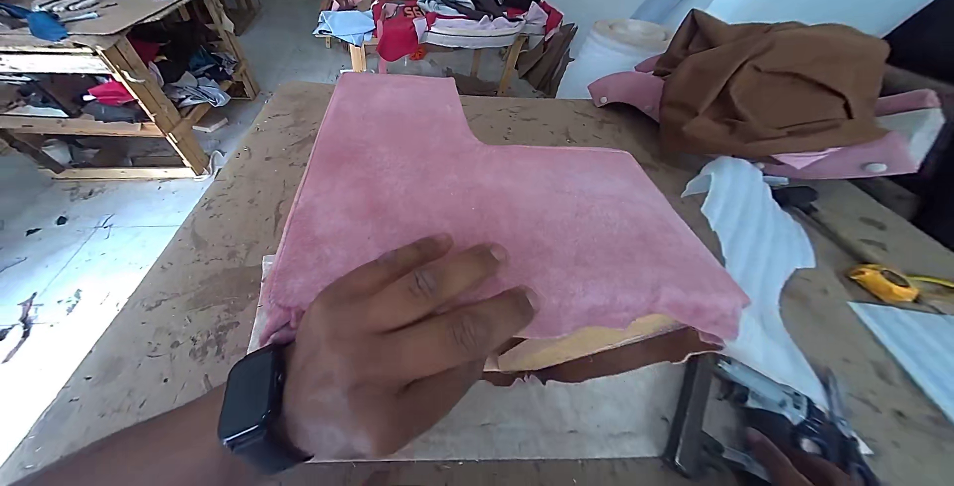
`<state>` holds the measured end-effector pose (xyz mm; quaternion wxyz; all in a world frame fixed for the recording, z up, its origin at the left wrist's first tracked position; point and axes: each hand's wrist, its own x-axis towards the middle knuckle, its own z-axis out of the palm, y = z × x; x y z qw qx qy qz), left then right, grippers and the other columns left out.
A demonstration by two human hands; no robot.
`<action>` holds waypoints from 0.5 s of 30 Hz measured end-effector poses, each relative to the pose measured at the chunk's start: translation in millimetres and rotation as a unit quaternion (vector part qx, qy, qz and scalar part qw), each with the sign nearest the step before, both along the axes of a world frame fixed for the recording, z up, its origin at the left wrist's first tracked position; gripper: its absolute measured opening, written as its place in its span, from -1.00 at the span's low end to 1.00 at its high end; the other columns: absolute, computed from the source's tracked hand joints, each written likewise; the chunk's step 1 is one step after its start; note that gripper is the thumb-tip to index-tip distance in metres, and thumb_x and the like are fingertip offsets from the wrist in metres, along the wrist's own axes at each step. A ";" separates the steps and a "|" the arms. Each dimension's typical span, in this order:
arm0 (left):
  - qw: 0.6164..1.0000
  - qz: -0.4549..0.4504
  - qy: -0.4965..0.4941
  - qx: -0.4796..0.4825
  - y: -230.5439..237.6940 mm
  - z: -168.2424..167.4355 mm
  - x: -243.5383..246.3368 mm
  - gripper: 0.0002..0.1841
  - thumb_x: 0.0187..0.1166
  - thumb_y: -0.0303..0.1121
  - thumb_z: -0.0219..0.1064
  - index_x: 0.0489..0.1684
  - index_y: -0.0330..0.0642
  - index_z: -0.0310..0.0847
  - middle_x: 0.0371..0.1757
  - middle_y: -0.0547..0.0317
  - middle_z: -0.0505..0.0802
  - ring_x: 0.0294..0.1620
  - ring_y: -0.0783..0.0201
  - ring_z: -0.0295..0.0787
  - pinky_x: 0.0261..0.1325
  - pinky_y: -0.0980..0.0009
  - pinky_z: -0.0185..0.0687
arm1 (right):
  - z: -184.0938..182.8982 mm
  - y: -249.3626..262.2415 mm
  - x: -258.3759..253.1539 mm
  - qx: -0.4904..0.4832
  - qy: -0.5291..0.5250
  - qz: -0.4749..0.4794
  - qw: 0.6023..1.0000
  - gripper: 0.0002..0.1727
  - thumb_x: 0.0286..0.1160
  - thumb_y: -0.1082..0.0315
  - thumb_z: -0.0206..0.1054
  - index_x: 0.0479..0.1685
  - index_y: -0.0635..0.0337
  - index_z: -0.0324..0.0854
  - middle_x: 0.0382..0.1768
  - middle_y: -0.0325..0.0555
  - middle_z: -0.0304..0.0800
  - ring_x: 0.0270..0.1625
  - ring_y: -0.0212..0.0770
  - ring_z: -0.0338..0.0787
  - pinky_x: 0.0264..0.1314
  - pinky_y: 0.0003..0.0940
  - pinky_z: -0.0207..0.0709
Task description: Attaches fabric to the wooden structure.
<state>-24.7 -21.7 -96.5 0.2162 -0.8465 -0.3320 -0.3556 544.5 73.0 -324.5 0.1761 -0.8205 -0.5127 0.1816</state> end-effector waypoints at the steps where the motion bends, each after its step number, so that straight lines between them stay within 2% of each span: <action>1: 1.000 -0.002 0.002 -0.003 -0.1 0.2 -1.2 -0.87 0.65 -0.44 0.36 -0.03 -0.14 0.83 0.32 0.21 0.87 0.53 0.03 0.68 0.59 0.02 0.66 | 4.3 8.2 -5.8 -0.018 0.008 0.004 1.000 -0.11 0.38 -0.38 0.36 0.39 0.28 0.62 0.23 0.25 0.78 0.31 0.14 0.76 0.43 0.20 0.55; 3: 1.000 -0.005 -0.004 -0.017 -1.9 0.0 -0.9 -0.85 0.65 -0.48 0.34 -0.03 -0.16 0.85 0.31 0.19 0.87 0.54 0.03 0.66 0.57 0.08 0.67 | 4.1 21.5 -9.6 -0.039 0.014 -0.010 0.999 -0.19 0.35 -0.24 0.45 0.35 0.33 0.62 0.20 0.36 0.75 0.30 0.29 0.73 0.39 0.37 0.50; 4: 1.000 -0.004 -0.008 -0.022 -2.9 0.5 0.4 -0.84 0.64 -0.49 0.33 -0.05 -0.16 0.85 0.30 0.18 0.88 0.55 0.02 0.65 0.57 0.09 0.67 | 4.3 27.1 -8.3 -0.036 0.035 -0.021 0.999 -0.26 0.32 -0.12 0.50 0.29 0.36 0.64 0.13 0.38 0.77 0.22 0.31 0.75 0.30 0.41 0.51; 5: 1.000 -0.002 -0.011 -0.023 -3.4 1.6 1.4 -0.84 0.63 -0.51 0.33 -0.07 -0.16 0.86 0.28 0.18 0.88 0.56 0.02 0.64 0.59 0.08 0.65 | 6.7 30.3 -8.9 -0.022 0.077 -0.037 0.996 -0.33 0.29 0.00 0.54 0.24 0.39 0.64 0.04 0.34 0.79 0.10 0.25 0.77 0.18 0.35 0.57; 7: 1.000 0.004 -0.016 -0.025 -4.5 3.2 1.2 -0.85 0.61 -0.50 0.36 -0.12 -0.13 0.87 0.24 0.20 0.88 0.57 0.01 0.63 0.67 -0.03 0.56 | 19.7 18.9 -20.8 0.058 0.231 -0.053 0.970 -0.39 0.22 0.27 0.52 0.29 0.37 0.48 -0.18 0.08 0.82 -0.27 -0.05 0.84 -0.23 -0.01 0.75; 8: 0.999 0.004 -0.019 -0.029 -5.2 3.0 1.3 -0.86 0.60 -0.50 0.36 -0.14 -0.12 0.88 0.22 0.21 0.88 0.57 0.01 0.63 0.70 -0.09 0.51 | 34.7 2.9 -31.3 0.096 0.323 -0.042 0.940 -0.37 0.29 0.40 0.46 0.38 0.34 0.33 -0.18 0.02 0.83 -0.33 -0.10 0.89 -0.30 -0.11 0.84; 9: 0.999 0.001 -0.024 -0.031 -5.3 2.6 1.5 -0.86 0.58 -0.50 0.37 -0.16 -0.13 0.88 0.21 0.20 0.89 0.56 -0.01 0.63 0.72 -0.14 0.46 | 55.3 -17.2 -47.8 0.133 0.385 -0.022 0.913 -0.42 0.35 0.49 0.37 0.39 0.29 0.28 -0.20 0.00 0.84 -0.40 -0.11 0.89 -0.36 -0.15 0.86; 10: 0.999 -0.003 -0.026 -0.035 -4.9 2.7 1.9 -0.87 0.58 -0.49 0.38 -0.17 -0.12 0.89 0.20 0.20 0.89 0.56 0.00 0.63 0.73 -0.15 0.45 | 77.7 -40.3 -68.5 0.170 0.419 0.007 0.892 -0.51 0.41 0.52 0.27 0.37 0.29 0.35 -0.27 -0.05 0.83 -0.48 -0.13 0.85 -0.41 -0.17 0.84; 11: 0.999 -0.007 -0.027 -0.037 -4.4 2.9 2.5 -0.87 0.59 -0.49 0.38 -0.18 -0.13 0.89 0.19 0.20 0.90 0.54 0.00 0.65 0.72 -0.13 0.46 | 100.5 -63.5 -93.2 0.206 0.435 0.036 0.876 -0.66 0.54 0.46 0.17 0.28 0.25 0.49 -0.44 -0.17 0.83 -0.59 -0.22 0.79 -0.50 -0.25 0.78; 12: 0.999 -0.011 -0.025 -0.035 -3.7 3.5 2.6 -0.87 0.59 -0.49 0.38 -0.20 -0.14 0.89 0.17 0.19 0.91 0.52 0.01 0.67 0.70 -0.12 0.50 | 121.3 -84.9 -118.5 0.229 0.437 0.085 0.866 -0.76 0.71 0.39 0.08 0.19 0.18 0.57 -0.54 -0.31 0.79 -0.63 -0.32 0.74 -0.53 -0.33 0.74; 13: 0.999 -0.014 -0.022 -0.035 -3.1 4.3 2.1 -0.87 0.60 -0.49 0.37 -0.21 -0.15 0.88 0.17 0.18 0.91 0.51 0.01 0.68 0.70 -0.09 0.51 | 139.4 -105.1 -145.3 0.248 0.431 0.142 0.856 -0.76 0.81 0.33 0.03 0.11 0.09 0.63 -0.56 -0.42 0.76 -0.63 -0.39 0.71 -0.53 -0.39 0.71; 15: 0.999 -0.017 -0.020 -0.037 -3.4 5.1 1.9 -0.89 0.59 -0.49 0.38 -0.22 -0.18 0.87 0.15 0.15 0.91 0.50 0.02 0.69 0.67 -0.01 0.54 | 169.8 -141.4 -205.3 0.275 0.429 0.221 0.832 -0.76 0.85 0.28 0.05 0.09 -0.07 0.68 -0.47 -0.51 0.78 -0.59 -0.48 0.69 -0.51 -0.48 0.68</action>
